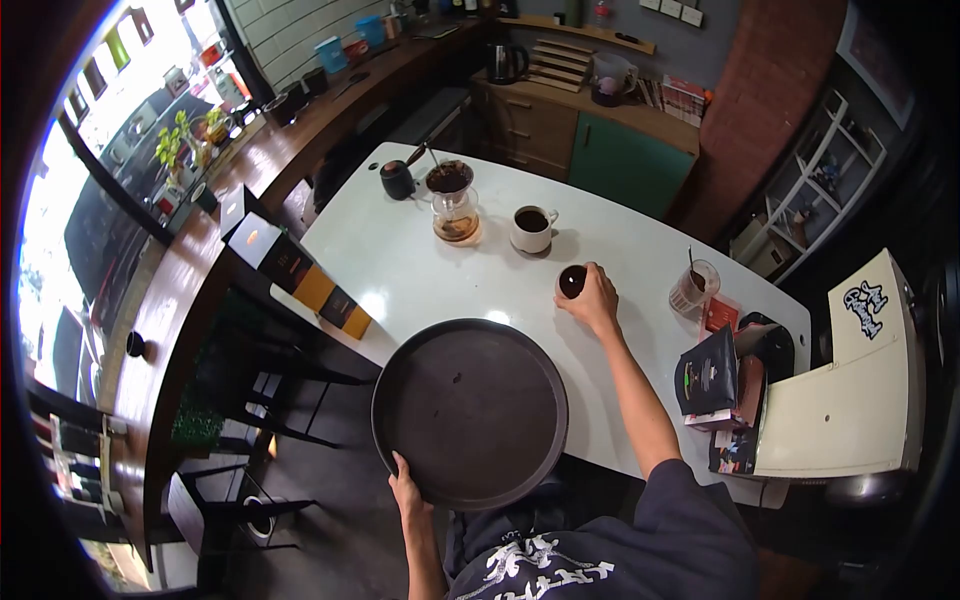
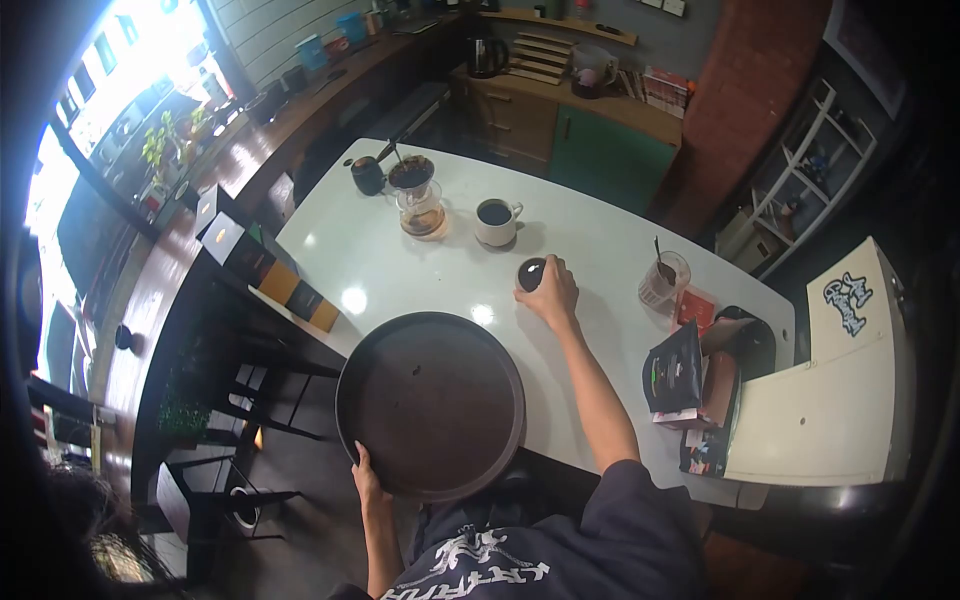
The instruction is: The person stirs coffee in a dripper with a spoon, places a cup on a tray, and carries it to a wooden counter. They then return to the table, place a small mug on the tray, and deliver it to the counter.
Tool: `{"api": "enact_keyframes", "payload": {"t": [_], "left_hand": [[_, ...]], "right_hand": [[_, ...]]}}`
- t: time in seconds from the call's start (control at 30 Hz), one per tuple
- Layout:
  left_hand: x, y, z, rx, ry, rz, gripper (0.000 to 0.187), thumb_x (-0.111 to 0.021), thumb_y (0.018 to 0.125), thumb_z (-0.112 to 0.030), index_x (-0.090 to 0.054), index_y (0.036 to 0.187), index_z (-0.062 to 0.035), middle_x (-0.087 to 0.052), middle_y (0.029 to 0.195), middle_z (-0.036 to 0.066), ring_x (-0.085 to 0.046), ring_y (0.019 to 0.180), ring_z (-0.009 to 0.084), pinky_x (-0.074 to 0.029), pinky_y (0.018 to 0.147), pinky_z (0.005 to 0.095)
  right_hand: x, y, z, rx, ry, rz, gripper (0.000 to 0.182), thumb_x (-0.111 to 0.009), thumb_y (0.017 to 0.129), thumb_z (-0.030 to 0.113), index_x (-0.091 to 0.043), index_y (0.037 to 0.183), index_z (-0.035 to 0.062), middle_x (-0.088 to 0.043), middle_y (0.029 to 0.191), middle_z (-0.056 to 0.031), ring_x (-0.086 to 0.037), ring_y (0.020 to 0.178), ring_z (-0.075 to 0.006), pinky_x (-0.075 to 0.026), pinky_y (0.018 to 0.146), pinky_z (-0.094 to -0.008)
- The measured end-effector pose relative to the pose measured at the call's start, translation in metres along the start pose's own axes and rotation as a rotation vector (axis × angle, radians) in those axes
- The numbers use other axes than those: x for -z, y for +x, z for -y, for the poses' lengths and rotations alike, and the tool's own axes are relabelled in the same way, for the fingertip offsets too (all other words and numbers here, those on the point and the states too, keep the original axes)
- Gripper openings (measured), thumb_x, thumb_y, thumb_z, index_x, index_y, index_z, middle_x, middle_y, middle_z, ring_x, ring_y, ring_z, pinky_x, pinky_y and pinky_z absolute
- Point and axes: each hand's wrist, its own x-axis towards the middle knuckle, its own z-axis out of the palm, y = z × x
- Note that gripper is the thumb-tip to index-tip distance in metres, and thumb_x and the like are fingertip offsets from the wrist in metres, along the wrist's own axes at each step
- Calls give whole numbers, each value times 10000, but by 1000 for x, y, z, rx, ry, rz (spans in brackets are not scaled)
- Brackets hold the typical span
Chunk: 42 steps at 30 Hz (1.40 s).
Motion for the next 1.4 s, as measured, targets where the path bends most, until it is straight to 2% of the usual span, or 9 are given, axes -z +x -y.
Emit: {"api": "enact_keyframes", "payload": {"t": [0.17, 0.27, 0.33, 0.47, 1.03, 1.17, 1.23, 1.3, 1.4], "left_hand": [[-8, -21, 11, -38, -30, -84, 558, -535, 993, -431, -505, 1248, 64, -613, 1168, 162, -635, 1019, 274, -554, 868, 411], [-13, -34, 8, 21, -41, -74, 610, -556, 978, -445, -452, 1322, 48, -562, 1277, 196, -596, 1130, 307, -516, 952, 449], [-12, -40, 10, 27, -37, -219, 568, -553, 985, -429, -484, 1254, 67, -609, 1156, 184, -637, 1010, 286, -565, 839, 414], [7, -51, 11, -27, -65, -204, 586, -558, 981, -435, -469, 1262, 71, -593, 1182, 205, -636, 1023, 294, -567, 844, 419], [142, -116, -24, -114, -185, -413, 538, -523, 1006, -405, -517, 1190, 100, -624, 1132, 202, -651, 980, 273, -570, 828, 389], [175, -126, -30, -97, -206, -527, 532, -532, 1001, -405, -503, 1183, 95, -620, 1118, 203, -646, 981, 272, -569, 835, 391], [192, -130, -33, -110, -234, -543, 560, -541, 994, -416, -469, 1211, 95, -603, 1143, 212, -639, 998, 278, -567, 843, 393], [208, -131, -37, -122, -260, -556, 592, -550, 986, -428, -436, 1238, 95, -587, 1168, 222, -633, 1015, 284, -566, 850, 395], [232, -129, -42, -120, -289, -591, 672, -565, 970, -455, -358, 1295, 96, -539, 1238, 242, -611, 1064, 298, -559, 875, 405]], "right_hand": [[17, -52, 40, 227, 69, 72, 769, -883, 574, 317, -520, 1185, 22, -592, 1153, -164, -609, 1044, -354, -512, 882, -461], [26, -88, 68, 369, 93, 208, 756, -877, 576, 324, -543, 1186, 28, -611, 1149, -156, -610, 1067, -343, -498, 915, -423], [24, -113, 83, 478, 137, 269, 742, -875, 582, 319, -541, 1176, 26, -611, 1127, -157, -615, 1043, -348, -499, 907, -424], [11, -161, 113, 652, 140, 375, 735, -878, 586, 330, -537, 1169, 39, -606, 1075, -147, -622, 1001, -346, -507, 887, -427], [-54, -297, 208, 957, 145, 628, 876, -883, 627, 376, -460, 1289, -11, -537, 1196, -173, -573, 1101, -361, -529, 882, -463], [-62, -304, 226, 1050, 332, 713, 1020, -886, 624, 473, -421, 1361, -57, -501, 1282, -239, -517, 1209, -389, -434, 1029, -443], [-61, -296, 235, 907, 524, 764, 746, -806, 767, 427, -515, 1303, -3, -535, 1261, -180, -545, 1169, -333, -477, 951, -406], [-66, -284, 243, 861, 557, 565, 545, -717, 875, 369, -553, 1273, 34, -567, 1214, -163, -552, 1152, -311, -488, 914, -392], [-94, -266, 245, 812, 515, 371, 434, -593, 967, 346, -562, 1243, 13, -579, 1160, -184, -578, 1069, -340, -450, 946, -411]]}}
